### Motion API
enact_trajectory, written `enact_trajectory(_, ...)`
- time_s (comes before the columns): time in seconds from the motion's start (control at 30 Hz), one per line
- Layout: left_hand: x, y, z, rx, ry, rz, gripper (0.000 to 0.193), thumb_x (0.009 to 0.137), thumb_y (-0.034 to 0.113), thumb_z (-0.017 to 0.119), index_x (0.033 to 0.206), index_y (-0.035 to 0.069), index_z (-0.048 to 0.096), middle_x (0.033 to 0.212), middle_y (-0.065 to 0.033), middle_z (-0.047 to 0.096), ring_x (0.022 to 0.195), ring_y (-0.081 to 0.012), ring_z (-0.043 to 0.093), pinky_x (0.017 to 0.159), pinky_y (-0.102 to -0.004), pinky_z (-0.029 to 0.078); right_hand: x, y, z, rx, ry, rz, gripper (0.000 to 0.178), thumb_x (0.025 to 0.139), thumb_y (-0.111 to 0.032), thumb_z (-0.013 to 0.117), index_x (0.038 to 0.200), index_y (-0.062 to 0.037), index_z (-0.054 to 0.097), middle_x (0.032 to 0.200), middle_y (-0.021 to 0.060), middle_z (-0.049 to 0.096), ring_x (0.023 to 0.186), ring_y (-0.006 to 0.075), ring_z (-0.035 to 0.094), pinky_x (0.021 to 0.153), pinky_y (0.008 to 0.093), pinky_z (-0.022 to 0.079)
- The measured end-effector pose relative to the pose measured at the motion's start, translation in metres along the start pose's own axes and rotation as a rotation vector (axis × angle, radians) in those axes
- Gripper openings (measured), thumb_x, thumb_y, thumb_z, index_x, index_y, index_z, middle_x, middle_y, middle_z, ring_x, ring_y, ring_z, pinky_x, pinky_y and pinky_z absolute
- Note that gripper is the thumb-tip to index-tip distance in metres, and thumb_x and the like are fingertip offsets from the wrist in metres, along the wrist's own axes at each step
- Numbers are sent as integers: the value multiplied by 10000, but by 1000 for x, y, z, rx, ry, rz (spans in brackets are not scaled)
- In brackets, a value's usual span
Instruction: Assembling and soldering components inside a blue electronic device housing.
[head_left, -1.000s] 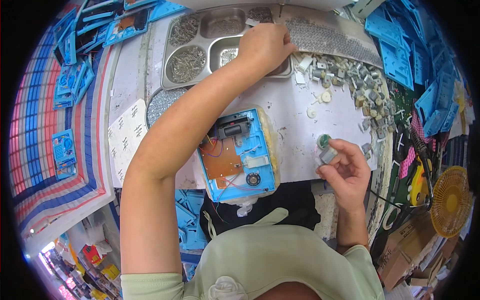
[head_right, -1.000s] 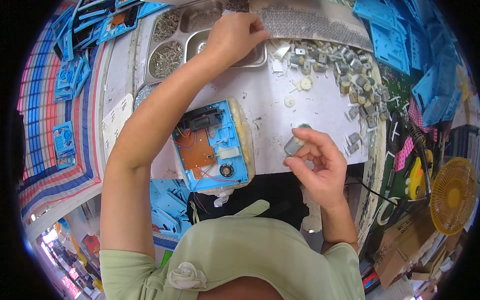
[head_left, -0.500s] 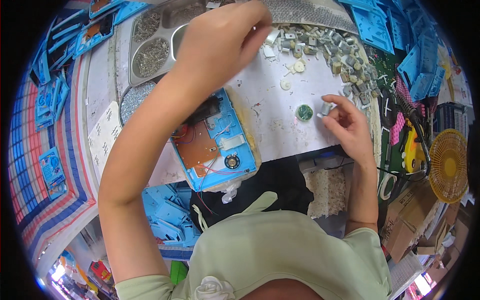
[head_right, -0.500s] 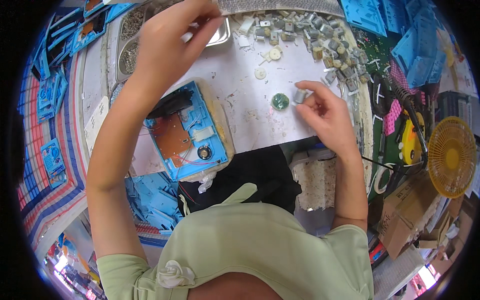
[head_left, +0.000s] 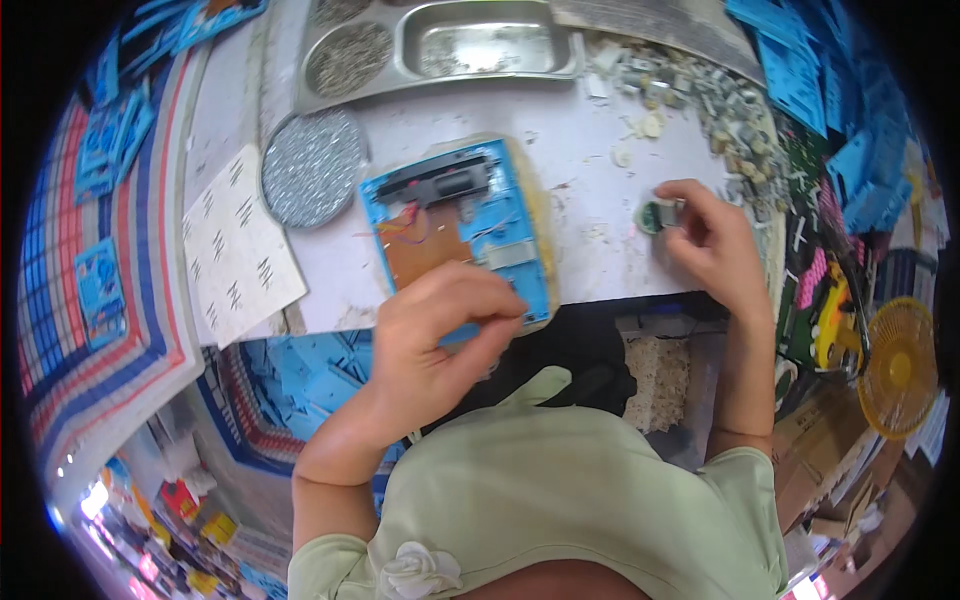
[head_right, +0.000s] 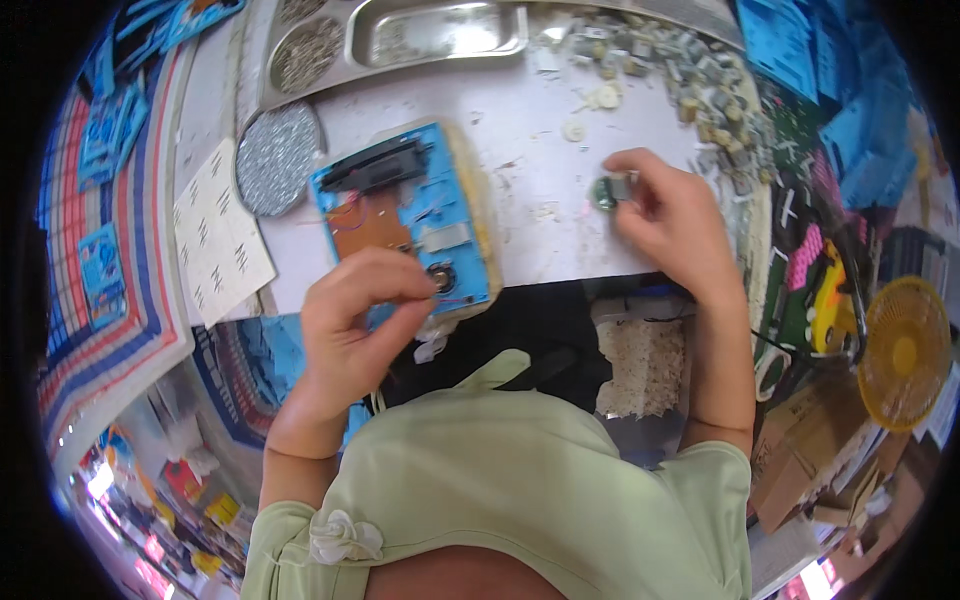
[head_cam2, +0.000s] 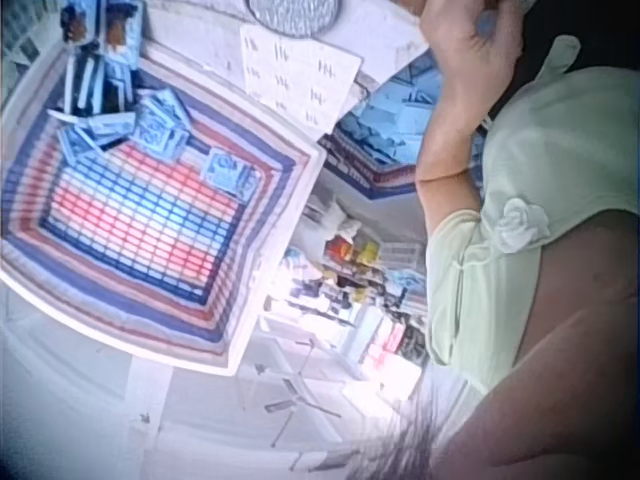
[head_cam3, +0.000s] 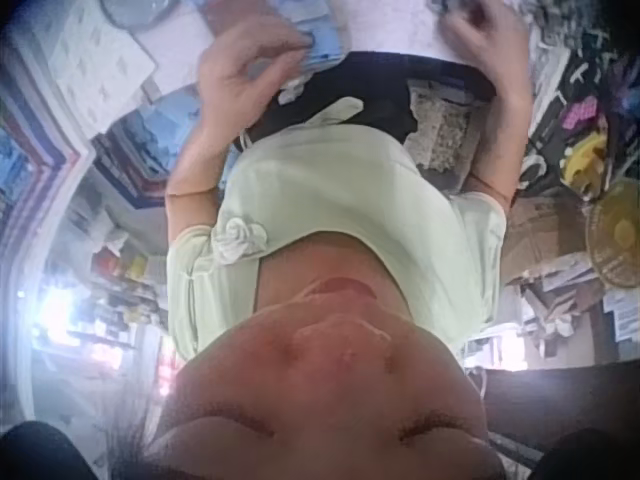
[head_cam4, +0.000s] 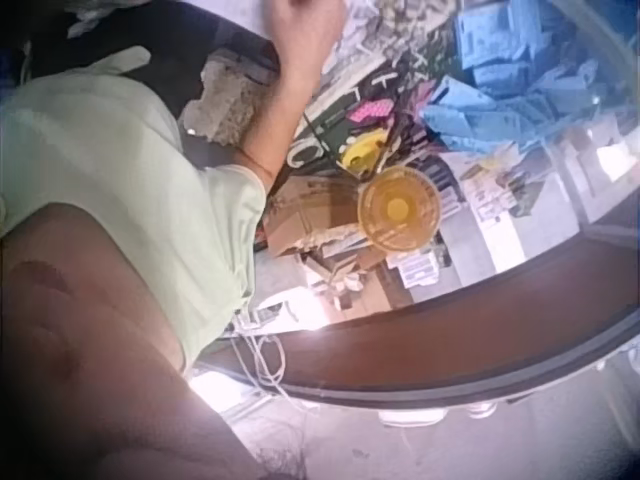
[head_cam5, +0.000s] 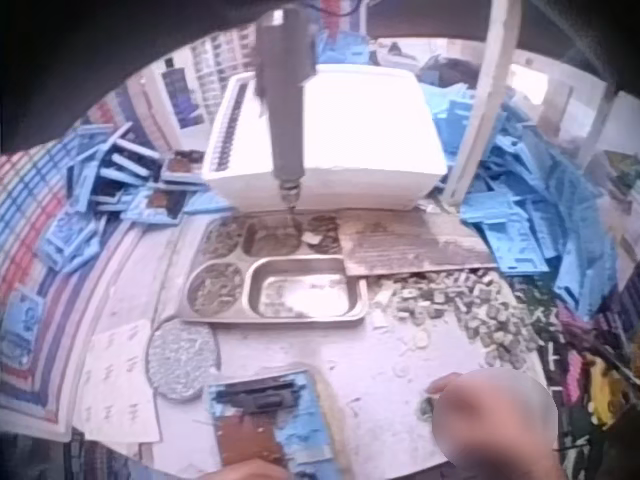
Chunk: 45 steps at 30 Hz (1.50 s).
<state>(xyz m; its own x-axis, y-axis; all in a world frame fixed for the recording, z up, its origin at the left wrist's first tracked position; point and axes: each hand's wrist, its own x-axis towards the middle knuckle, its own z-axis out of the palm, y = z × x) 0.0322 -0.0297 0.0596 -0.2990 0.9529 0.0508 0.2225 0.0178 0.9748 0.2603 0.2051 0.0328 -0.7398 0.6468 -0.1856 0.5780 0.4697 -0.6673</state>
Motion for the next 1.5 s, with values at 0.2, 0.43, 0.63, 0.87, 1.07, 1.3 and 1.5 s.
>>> enact_trajectory(0.2,-10,-18,18,-232,15,-226,272,887,-74,701,1143,-7,635,1010,-76,671,918,-131,673,771,-264,573,-24,-60,46,1018,-178,76,448,874,18,718,1302,-1,586,767,-56,567,671,10,514,584,171,379)
enact_trajectory(0.43,-11,-20,16,-261,77,-218,307,889,-28,724,1151,25,573,991,-65,677,855,-116,679,757,-271,579,-15,-79,77,1195,-372,118,487,882,39,721,1336,15,546,806,-27,586,703,12,539,630,166,420)
enact_trajectory(0.63,-12,-24,17,-273,85,-199,302,890,-27,724,1147,22,573,998,-67,670,851,-114,674,766,-275,585,-14,-81,78,1109,-336,91,478,887,24,724,1331,-1,551,796,-33,588,674,17,512,625,170,411)
enact_trajectory(0.87,-14,-28,17,-334,95,-144,288,887,-21,729,1136,14,589,990,-72,677,867,-114,689,779,-278,593,-23,-81,82,595,-71,-284,434,849,13,748,1261,-39,619,785,-16,627,660,55,561,602,216,455)
enact_trajectory(1.07,-14,-28,20,-89,187,46,231,848,-31,748,1043,31,643,936,-93,693,818,-194,714,723,-310,576,-20,-79,81,405,59,-508,467,771,35,788,1210,-50,655,800,52,664,650,162,619,582,276,488)
enact_trajectory(1.3,-9,-27,14,64,189,270,253,810,-42,755,1023,59,663,917,-97,704,786,-294,695,677,-364,543,-7,-76,70,369,37,-682,458,751,39,791,1180,-64,667,805,70,675,636,228,622,558,326,479)
enact_trajectory(1.5,-12,-29,14,1,175,220,251,805,-46,761,1014,54,665,910,-93,703,784,-286,695,670,-365,543,0,-72,75,408,40,-771,425,753,28,796,1151,-45,666,807,88,677,627,260,622,548,344,475)
